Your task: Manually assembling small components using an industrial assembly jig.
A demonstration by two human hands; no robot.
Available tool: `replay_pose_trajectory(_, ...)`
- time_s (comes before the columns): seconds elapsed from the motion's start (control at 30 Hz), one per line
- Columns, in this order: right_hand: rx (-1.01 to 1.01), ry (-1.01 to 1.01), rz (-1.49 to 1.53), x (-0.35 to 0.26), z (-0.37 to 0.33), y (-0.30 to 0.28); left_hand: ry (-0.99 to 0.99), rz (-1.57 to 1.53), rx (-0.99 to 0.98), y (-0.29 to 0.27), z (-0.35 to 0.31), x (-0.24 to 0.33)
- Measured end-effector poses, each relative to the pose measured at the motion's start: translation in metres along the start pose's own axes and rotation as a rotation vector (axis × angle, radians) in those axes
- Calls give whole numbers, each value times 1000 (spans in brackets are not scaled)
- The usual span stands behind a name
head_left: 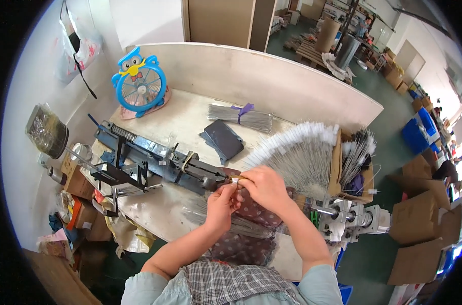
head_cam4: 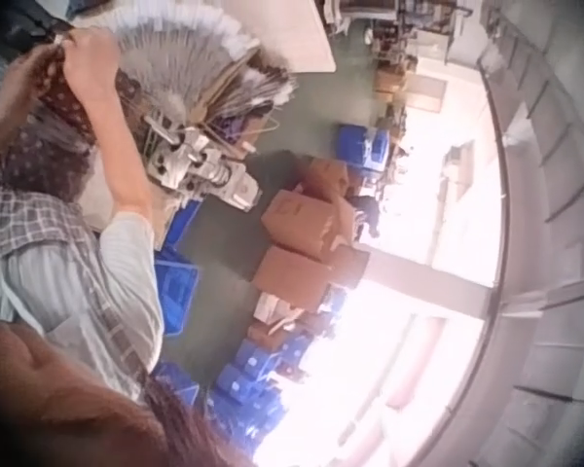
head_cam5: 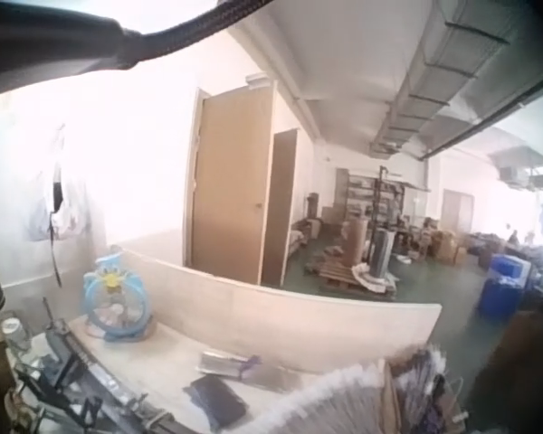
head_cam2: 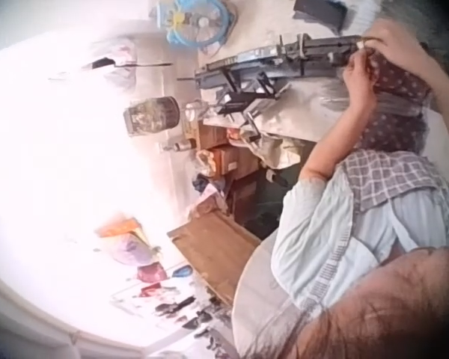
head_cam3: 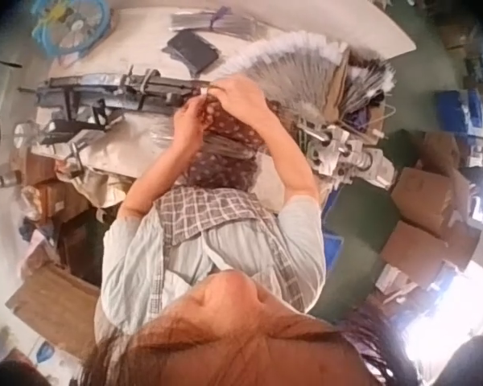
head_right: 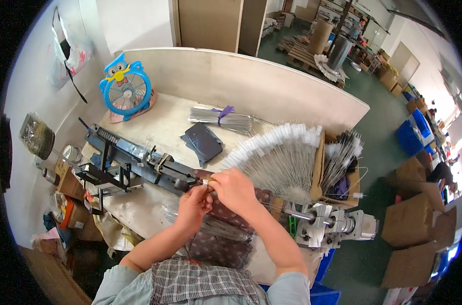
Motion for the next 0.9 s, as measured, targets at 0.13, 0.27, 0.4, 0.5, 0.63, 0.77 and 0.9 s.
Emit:
replay_pose_trajectory(0.13,-54,86,125,1,0,-6,65,39,-42,-1,-2,1)
replay_pose_trajectory(0.27,-125,130,154,10,3,1,83,89,-59,-5,0,1)
replay_pose_trajectory(0.4,-177,112,162,10,4,-4,40,95,-74,-3,-2,4)
replay_pose_trajectory(0.5,-208,117,172,10,3,-5,31,99,-71,-3,-3,4)
replay_pose_trajectory(0.63,-211,136,215,11,4,-4,30,101,-46,-3,-3,5)
replay_pose_trajectory(0.77,-188,95,251,16,4,-3,34,104,-24,1,-3,8)
replay_pose_trajectory(0.9,-207,79,278,18,4,-5,49,91,-4,1,-3,7)
Point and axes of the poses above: each hand's wrist, its own z-axis towards the middle knuckle, its own y-axis out of the palm, x = y × z, the point moved 3 cm from there along z, towards the middle knuckle
